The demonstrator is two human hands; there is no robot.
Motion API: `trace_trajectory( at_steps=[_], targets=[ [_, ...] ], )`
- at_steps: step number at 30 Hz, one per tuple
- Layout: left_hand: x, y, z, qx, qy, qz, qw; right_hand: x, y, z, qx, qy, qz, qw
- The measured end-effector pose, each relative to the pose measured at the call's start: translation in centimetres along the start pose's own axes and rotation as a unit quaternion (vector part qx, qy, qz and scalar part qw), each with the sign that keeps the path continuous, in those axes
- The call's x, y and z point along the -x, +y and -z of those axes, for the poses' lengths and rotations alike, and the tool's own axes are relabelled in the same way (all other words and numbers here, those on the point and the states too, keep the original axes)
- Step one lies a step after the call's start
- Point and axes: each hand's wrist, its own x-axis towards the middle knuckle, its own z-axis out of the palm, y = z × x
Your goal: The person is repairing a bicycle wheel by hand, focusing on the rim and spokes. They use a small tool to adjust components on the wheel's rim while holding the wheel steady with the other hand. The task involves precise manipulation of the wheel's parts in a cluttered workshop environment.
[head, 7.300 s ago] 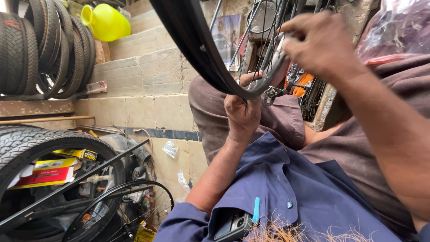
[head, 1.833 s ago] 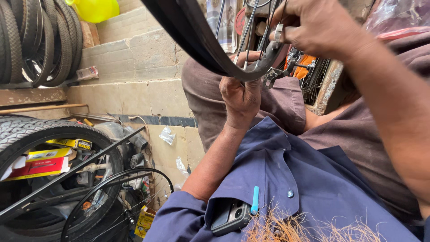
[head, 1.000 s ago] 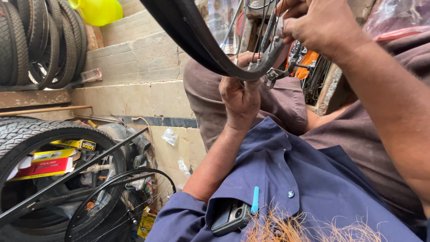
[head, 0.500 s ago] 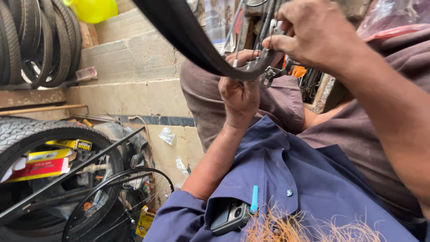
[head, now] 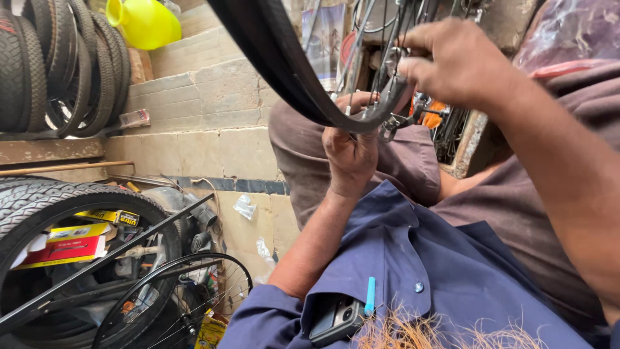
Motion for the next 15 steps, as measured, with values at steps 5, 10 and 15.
trace_trajectory(
  at_steps=[5,10,15],
  targets=[
    [0.2,0.0,-0.1,0.012,-0.006,0.004,1.0,0.8,-0.7,-0.8,0.041,0.024,-0.02,0.999],
    [0.2,0.1,-0.1,-0.009,-0.001,-0.001,1.0,-0.8,-0.2,-1.1,-0.017,0.039,-0.018,0.999],
    [0.4,0.2,0.0,-0.015,0.019,-0.022,0.999,0.6,-1.5,0.8,-0.009,0.153,-0.003,0.988]
  ],
)
